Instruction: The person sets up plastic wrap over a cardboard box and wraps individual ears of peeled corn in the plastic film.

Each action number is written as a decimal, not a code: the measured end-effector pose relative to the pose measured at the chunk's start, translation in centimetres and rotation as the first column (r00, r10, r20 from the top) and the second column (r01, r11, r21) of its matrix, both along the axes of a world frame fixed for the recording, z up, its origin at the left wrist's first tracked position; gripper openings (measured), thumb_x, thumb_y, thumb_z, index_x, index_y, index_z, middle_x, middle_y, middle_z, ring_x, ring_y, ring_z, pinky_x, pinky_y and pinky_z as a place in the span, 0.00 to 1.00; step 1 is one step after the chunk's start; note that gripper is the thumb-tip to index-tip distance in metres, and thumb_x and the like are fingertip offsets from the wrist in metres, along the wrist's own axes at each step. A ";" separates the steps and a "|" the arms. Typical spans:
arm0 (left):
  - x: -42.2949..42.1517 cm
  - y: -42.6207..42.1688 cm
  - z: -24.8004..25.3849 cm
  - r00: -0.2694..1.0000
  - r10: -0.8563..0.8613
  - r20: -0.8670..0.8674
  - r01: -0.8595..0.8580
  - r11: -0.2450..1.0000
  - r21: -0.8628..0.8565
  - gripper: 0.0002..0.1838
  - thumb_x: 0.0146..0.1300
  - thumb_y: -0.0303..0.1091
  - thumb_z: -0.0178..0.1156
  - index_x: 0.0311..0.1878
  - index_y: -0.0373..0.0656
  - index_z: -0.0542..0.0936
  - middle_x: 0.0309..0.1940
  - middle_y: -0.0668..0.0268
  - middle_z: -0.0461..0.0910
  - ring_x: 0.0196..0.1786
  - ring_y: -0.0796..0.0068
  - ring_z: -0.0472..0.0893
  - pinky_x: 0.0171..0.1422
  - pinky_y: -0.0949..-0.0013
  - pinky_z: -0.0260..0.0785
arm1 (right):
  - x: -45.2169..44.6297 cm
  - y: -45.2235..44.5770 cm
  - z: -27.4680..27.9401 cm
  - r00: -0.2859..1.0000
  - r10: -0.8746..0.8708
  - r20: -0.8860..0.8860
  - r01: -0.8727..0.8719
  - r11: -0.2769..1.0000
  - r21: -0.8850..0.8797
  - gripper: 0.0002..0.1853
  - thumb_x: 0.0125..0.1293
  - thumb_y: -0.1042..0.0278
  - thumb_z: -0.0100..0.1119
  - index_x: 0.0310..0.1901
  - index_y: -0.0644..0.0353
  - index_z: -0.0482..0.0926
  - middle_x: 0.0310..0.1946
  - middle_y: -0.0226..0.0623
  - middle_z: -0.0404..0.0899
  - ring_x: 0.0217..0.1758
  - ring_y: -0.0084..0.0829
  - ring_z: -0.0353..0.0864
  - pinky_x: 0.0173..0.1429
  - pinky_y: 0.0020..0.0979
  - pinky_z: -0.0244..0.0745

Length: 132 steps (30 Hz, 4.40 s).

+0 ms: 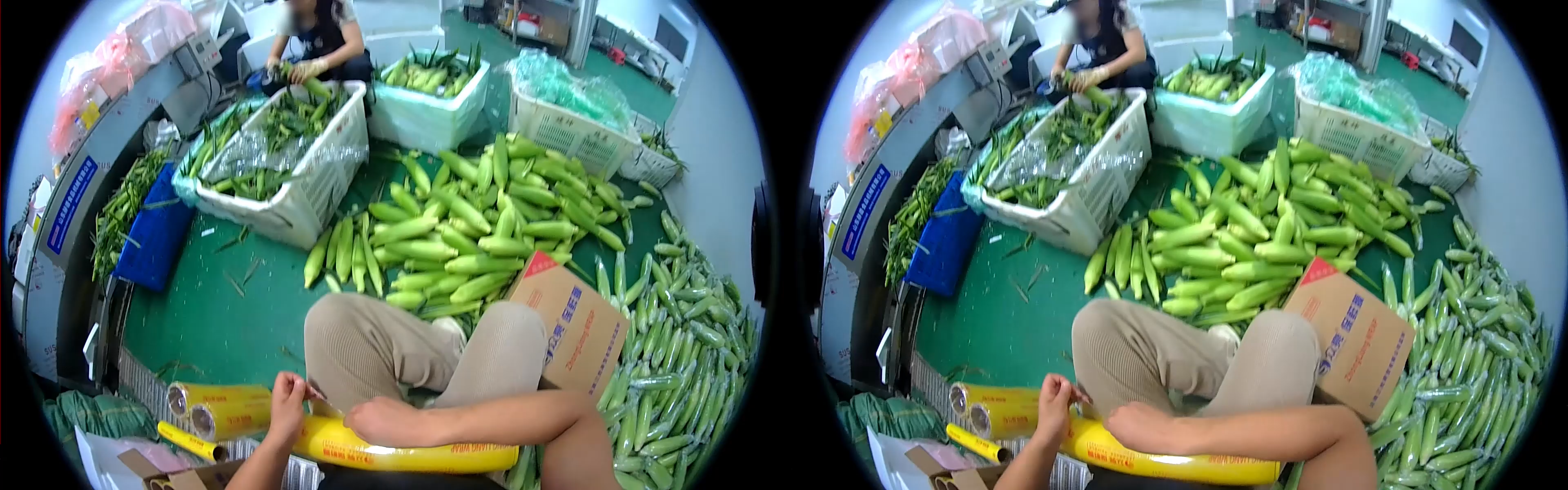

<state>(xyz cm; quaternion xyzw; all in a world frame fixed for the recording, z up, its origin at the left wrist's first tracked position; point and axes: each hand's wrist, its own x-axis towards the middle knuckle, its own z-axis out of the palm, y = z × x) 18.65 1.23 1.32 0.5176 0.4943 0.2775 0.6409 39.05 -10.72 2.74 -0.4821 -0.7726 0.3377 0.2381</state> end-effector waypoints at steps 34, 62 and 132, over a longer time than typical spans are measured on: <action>4.0 -0.6 2.7 0.565 -0.581 -0.586 0.765 0.101 0.636 0.11 0.64 0.46 0.69 0.32 0.51 0.83 0.25 0.68 0.77 0.29 0.58 0.82 0.31 0.57 0.73 | 4.2 -1.8 8.2 0.975 0.096 0.199 -0.016 0.929 -0.369 0.21 0.75 0.48 0.59 0.46 0.62 0.74 0.39 0.52 0.85 0.42 0.53 0.87 0.44 0.50 0.81; 3.9 -1.1 2.4 0.570 -0.497 -0.654 0.798 0.149 0.583 0.17 0.73 0.52 0.60 0.36 0.50 0.80 0.31 0.65 0.81 0.35 0.55 0.83 0.35 0.52 0.75 | 6.0 -3.7 8.3 0.982 0.085 0.169 -0.014 0.924 -0.383 0.22 0.65 0.48 0.65 0.44 0.63 0.85 0.45 0.54 0.86 0.45 0.58 0.86 0.49 0.54 0.78; 14.3 -4.8 3.2 0.302 -0.768 -0.564 0.785 -0.136 0.605 0.05 0.60 0.35 0.67 0.38 0.50 0.84 0.34 0.73 0.80 0.43 0.68 0.77 0.50 0.62 0.65 | 13.1 -10.0 5.1 0.984 -0.069 -0.166 0.011 0.944 -0.331 0.16 0.72 0.57 0.63 0.55 0.54 0.78 0.44 0.40 0.79 0.48 0.42 0.81 0.53 0.43 0.76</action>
